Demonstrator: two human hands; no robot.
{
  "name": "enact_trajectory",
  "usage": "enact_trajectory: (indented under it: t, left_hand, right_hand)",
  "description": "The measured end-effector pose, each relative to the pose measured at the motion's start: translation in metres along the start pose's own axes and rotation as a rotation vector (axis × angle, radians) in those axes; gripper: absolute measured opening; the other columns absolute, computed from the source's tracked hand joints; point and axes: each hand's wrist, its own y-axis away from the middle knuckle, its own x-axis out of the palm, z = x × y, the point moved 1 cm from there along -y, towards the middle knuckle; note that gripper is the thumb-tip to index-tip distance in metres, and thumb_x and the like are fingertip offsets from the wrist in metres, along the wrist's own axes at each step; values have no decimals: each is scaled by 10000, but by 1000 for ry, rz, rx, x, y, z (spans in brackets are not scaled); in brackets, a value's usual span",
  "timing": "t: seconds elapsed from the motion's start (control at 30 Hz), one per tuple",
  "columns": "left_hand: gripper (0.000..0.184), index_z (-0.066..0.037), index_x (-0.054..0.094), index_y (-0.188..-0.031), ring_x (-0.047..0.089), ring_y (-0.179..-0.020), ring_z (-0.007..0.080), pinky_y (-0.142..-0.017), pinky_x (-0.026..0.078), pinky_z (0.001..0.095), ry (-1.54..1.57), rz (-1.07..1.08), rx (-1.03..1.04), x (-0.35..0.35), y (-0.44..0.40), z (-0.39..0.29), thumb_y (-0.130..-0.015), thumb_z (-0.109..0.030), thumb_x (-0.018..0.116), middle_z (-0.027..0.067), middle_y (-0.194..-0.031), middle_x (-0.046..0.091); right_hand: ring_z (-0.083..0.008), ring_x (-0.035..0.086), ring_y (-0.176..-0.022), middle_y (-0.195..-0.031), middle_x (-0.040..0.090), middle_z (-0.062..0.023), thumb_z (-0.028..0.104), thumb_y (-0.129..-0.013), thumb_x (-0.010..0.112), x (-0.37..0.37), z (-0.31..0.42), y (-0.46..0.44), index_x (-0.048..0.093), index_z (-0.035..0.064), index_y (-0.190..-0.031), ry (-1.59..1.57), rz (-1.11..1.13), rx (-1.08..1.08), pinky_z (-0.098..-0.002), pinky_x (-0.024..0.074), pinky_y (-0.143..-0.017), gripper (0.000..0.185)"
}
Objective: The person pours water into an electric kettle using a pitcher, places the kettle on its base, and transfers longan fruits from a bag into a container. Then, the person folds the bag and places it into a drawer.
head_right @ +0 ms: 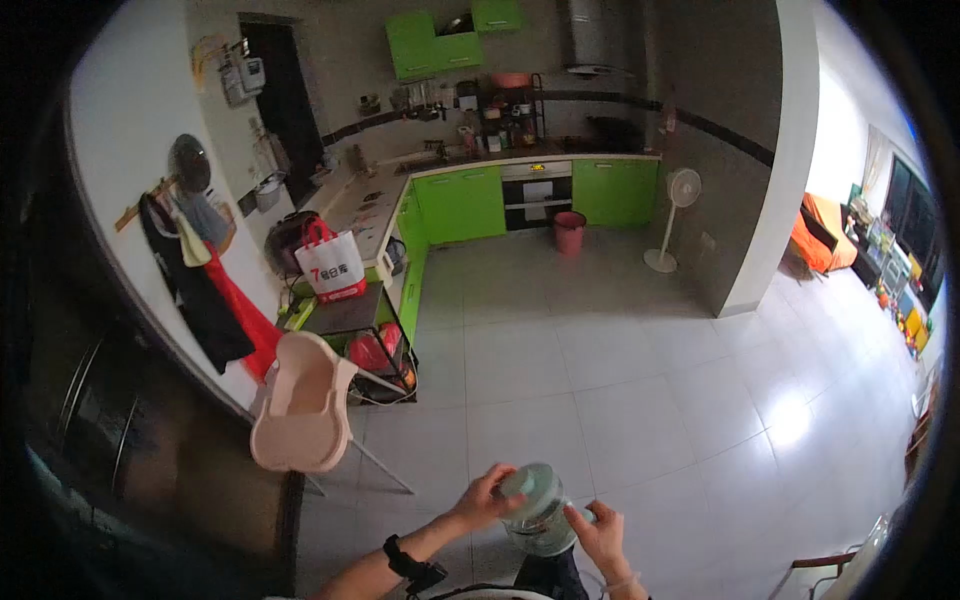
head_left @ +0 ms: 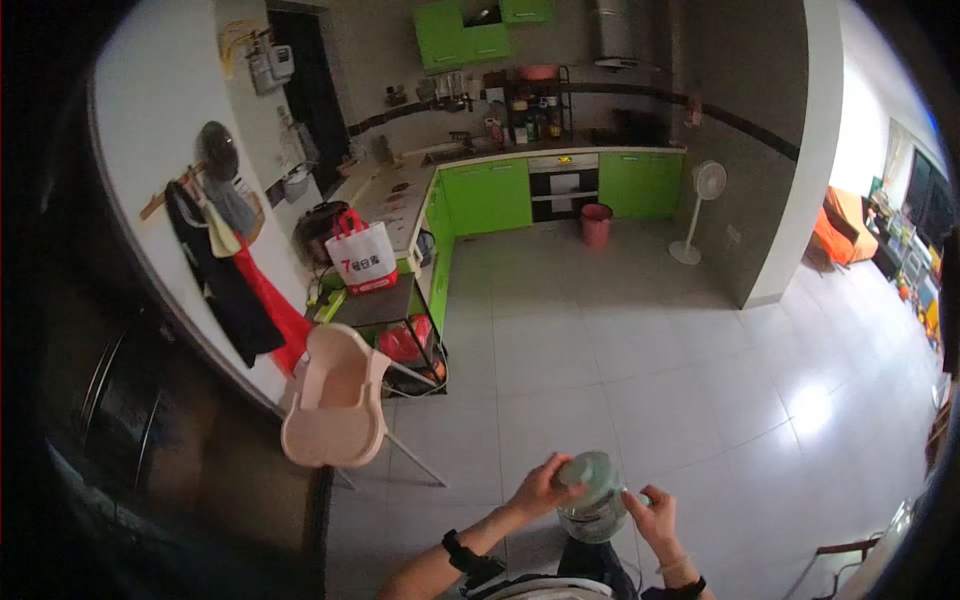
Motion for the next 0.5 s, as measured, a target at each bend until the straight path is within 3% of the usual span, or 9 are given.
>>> enact_trajectory:
  t: [0.07, 0.1, 0.17, 0.23, 0.3, 0.4, 0.47, 0.5]
  left_hand:
    - [505, -35, 444, -1137, 565, -1008, 226, -843, 455, 356, 350, -195, -77, -31, -42, 44, -886, -463, 535, 106, -1099, 561]
    - [505, -35, 444, -1137, 565, -1008, 226, -843, 455, 356, 346, -193, -71, -51, -65, 65, -886, -463, 535, 106, -1099, 561]
    - [475, -33, 447, -1147, 562, -1024, 217, -855, 461, 363, 759, -358, -62, -99, -112, 92, -919, -450, 469, 110, -1124, 554]
    - [494, -26, 429, -1196, 571, -1003, 235, -869, 467, 410, 859, -435, 48, -151, -150, 115, -931, -442, 430, 106, -1143, 541]
    - [519, -41, 396, -1258, 572, -989, 258, -880, 468, 456, 940, -640, 12, -204, -178, 126, -927, -439, 433, 110, -1154, 532]
    - [528, -60, 379, -1285, 562, -999, 280, -887, 464, 474, 1136, -826, -77, -278, -187, 157, -933, -454, 400, 111, -1165, 522]
    - [513, -81, 389, -1283, 556, -1002, 285, -891, 462, 471, 1060, -1049, -168, -310, -186, 159, -942, -462, 358, 113, -1161, 520]
    - [511, -86, 395, -1275, 563, -980, 283, -893, 460, 469, 1021, -1059, -123, -321, -179, 164, -941, -470, 348, 111, -1138, 530]
  right_hand:
    - [-67, 381, -524, -491, 441, -24, 312, -733, 734, 17, 11, -58, 586, -56, -662, 70, 60, -6, -271, 315, -429, 403]
    - [-68, 412, -522, -507, 476, -18, 319, -745, 726, 25, 17, -90, 603, -53, -673, 148, 127, -28, -253, 321, -437, 398]
    - [-75, 416, -524, -513, 474, -26, 346, -734, 724, 45, 22, -157, 617, -56, -686, 154, 153, -26, -267, 348, -443, 418]
    - [-89, 457, -523, -522, 517, -63, 380, -718, 722, 70, 13, -230, 634, -46, -708, 130, 277, 19, -295, 388, -461, 435]
    - [-141, 523, -521, -557, 581, -103, 418, -702, 718, 87, 25, -303, 655, -35, -743, 225, 318, -57, -321, 433, -495, 460]
    - [-348, 625, -632, -611, 609, -179, 549, -679, 665, 130, 48, -395, 671, 12, -769, 322, 334, -134, -405, 501, -601, 544]
    - [-321, 617, -603, -607, 600, -181, 517, -686, 673, 160, 67, -455, 662, -6, -753, 326, 339, -189, -392, 490, -579, 527]
    - [-294, 609, -575, -603, 590, -182, 486, -693, 682, 172, 75, -483, 653, -23, -736, 364, 332, -244, -378, 478, -557, 512]
